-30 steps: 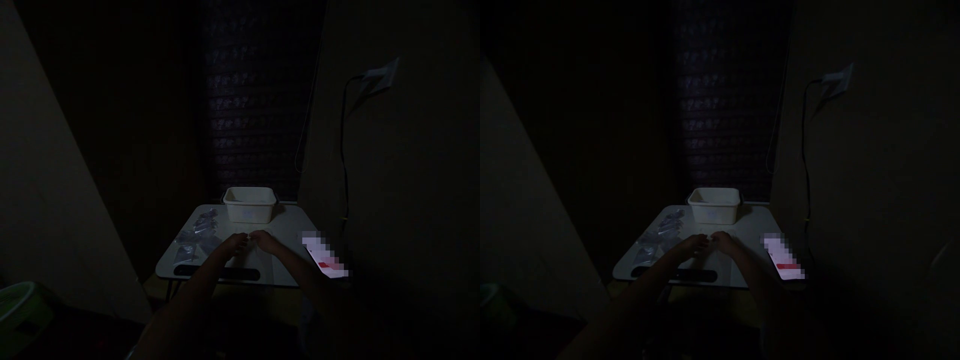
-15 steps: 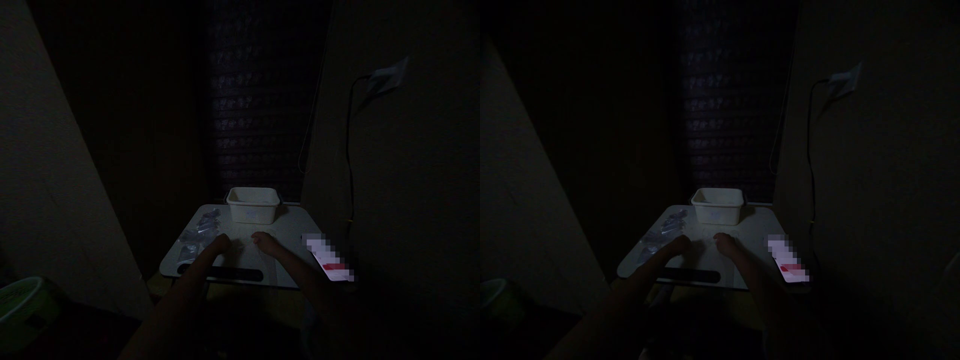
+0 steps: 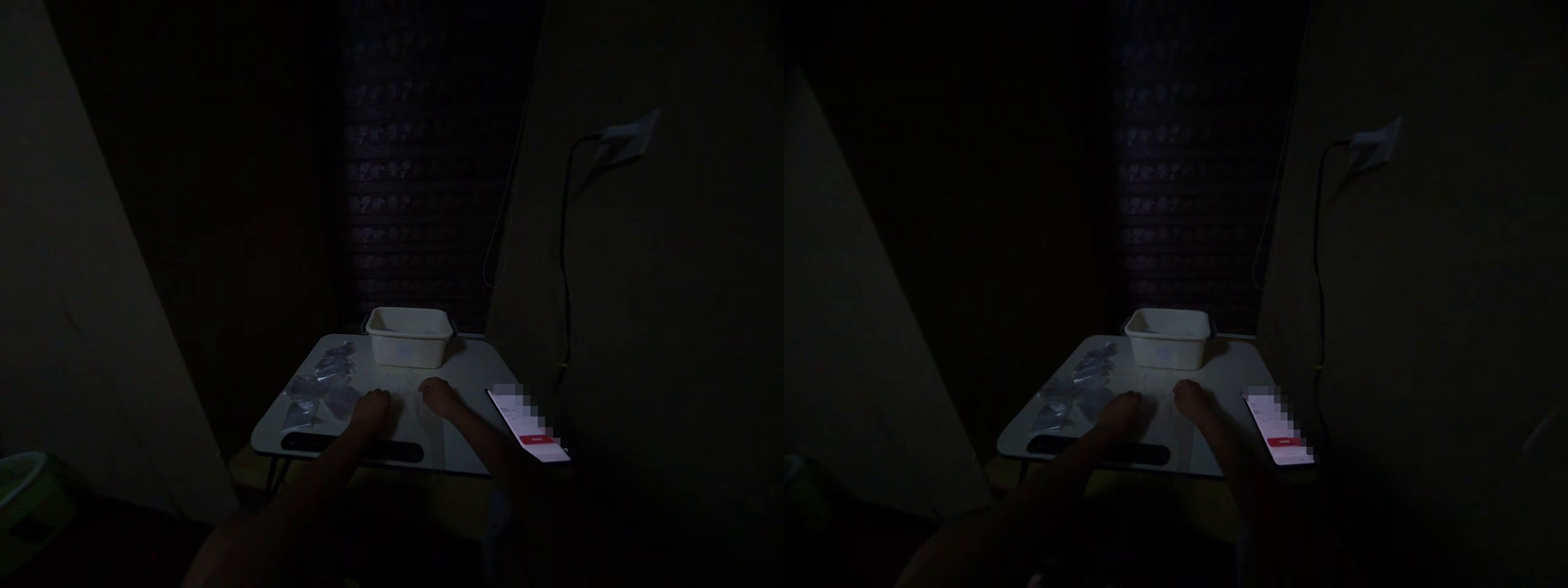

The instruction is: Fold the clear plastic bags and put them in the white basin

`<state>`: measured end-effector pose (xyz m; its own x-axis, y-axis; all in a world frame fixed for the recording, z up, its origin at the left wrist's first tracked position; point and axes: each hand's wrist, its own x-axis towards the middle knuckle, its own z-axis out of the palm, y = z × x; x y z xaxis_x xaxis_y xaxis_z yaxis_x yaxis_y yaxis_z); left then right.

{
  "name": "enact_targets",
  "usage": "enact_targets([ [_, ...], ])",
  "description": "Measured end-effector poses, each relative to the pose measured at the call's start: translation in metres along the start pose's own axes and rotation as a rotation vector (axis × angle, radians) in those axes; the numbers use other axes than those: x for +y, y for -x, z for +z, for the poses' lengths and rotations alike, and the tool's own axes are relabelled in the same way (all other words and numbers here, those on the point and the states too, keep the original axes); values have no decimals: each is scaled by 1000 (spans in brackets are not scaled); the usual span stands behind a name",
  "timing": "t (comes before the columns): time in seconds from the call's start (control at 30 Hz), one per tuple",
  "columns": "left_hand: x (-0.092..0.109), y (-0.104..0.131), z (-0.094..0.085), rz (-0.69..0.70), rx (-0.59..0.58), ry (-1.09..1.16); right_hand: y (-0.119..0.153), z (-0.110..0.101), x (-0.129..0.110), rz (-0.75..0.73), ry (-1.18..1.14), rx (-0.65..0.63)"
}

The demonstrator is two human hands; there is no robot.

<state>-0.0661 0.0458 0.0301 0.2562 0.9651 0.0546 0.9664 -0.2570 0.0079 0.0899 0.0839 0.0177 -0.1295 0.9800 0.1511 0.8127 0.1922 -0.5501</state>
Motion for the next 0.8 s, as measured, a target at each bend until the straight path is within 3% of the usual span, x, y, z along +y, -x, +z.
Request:
enact_targets([
  [0.3,0,1,4,-25,11,5,0,-2,-6,171,-263,-141],
  [0.57,2,1,3,-103,56,85,5,3,-25,343,-797,-376],
  [0.7,1,0,5,-106,56,86,5,6,-28,328,-883,-334],
  [0.8,0,2,6,-56,40,54,3,9,-27,281,-779,-232],
])
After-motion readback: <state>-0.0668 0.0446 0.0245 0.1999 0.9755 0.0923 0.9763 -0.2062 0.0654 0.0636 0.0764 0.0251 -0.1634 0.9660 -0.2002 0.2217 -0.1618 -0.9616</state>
